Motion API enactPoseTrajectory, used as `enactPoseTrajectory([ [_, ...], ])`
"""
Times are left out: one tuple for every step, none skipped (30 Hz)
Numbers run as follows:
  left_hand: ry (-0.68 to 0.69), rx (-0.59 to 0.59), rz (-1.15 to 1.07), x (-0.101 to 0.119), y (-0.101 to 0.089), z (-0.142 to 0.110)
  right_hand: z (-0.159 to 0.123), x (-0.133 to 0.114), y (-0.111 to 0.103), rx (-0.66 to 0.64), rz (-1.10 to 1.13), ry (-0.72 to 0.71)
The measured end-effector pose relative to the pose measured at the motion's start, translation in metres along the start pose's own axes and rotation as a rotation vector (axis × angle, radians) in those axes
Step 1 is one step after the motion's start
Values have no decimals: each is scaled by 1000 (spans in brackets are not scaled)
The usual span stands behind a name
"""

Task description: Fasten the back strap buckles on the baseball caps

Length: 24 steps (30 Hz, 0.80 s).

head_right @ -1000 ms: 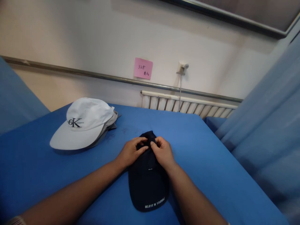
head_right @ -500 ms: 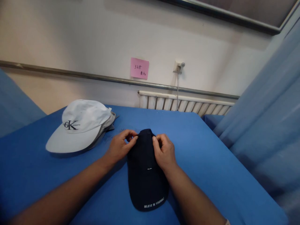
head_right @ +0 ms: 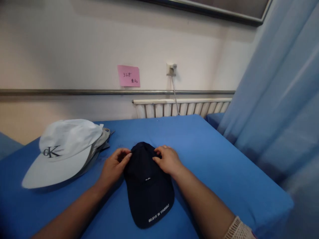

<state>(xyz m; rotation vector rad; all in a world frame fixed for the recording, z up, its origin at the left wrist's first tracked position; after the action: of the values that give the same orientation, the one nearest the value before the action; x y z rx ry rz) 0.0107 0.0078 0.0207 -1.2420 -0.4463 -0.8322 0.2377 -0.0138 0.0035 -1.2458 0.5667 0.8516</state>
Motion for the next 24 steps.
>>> enactPoseTrajectory([
  [-2, 6, 2, 0, 1, 0, 2, -2, 1, 1, -41, -10],
  [-2, 10, 4, 0, 1, 1, 4, -4, 2, 2, -86, -22],
  [0, 13, 5, 0, 2, 1, 6, -6, 3, 3, -131, -32],
  [1, 16, 7, 0, 2, 2, 7, -7, 4, 5, -172, -44],
  [2, 17, 10, 0, 2, 2, 9, -7, 5, 6, -202, -60],
  [1, 17, 14, -1, 2, 3, 10, -7, 5, 11, -213, -78],
  [-2, 20, 20, -1, 1, 3, 10, -6, 4, 25, -200, -96],
  [-6, 26, 27, -1, 0, 4, 11, -4, 2, 46, -153, -112],
  [-11, 38, 36, -1, -2, 5, 11, -1, -1, 79, -69, -117],
  [-16, 53, 43, -1, -4, 6, 11, 3, -4, 113, 48, -107],
  [-22, 69, 47, -1, -6, 6, 12, 8, -9, 144, 188, -84],
  [-28, 77, 48, -1, -7, 7, 12, 13, -12, 166, 334, -53],
  [-32, 77, 45, -1, -8, 7, 12, 18, -16, 169, 468, -24],
  [-36, 69, 40, -1, -8, 8, 13, 22, -18, 162, 572, -2],
  [-38, 59, 34, -1, -7, 7, 13, 25, -19, 149, 640, 10],
  [-38, 47, 32, -1, -6, 7, 13, 26, -20, 139, 668, 15],
  [-36, 42, 34, -1, -5, 6, 12, 26, -19, 136, 662, 14],
  [-33, 42, 37, -1, -5, 6, 11, 25, -18, 138, 629, 5],
  [-29, 46, 40, 0, -4, 5, 10, 24, -17, 144, 581, -10],
  [-27, 51, 40, 0, -4, 5, 10, 22, -15, 152, 523, -29],
  [-24, 59, 35, 0, -4, 5, 9, 20, -13, 159, 463, -44],
  [-23, 67, 27, 0, -4, 5, 9, 19, -11, 165, 405, -54],
  [-20, 77, 21, 1, -5, 5, 9, 19, -9, 169, 356, -57],
  [-16, 86, 20, 1, -6, 6, 9, 20, -8, 173, 321, -58],
])
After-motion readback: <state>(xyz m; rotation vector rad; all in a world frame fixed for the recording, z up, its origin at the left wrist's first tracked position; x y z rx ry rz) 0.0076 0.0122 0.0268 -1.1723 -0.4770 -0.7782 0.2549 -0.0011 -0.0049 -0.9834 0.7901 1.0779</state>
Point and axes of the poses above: each hand's wrist, its own z-axis towards the middle knuckle, its own y-axis out of the palm, x = y × z, the point moved 2 cm from there along z, towards the middle knuckle, and after that the axes turned 11 degrees about z, right-handed, at the moved point
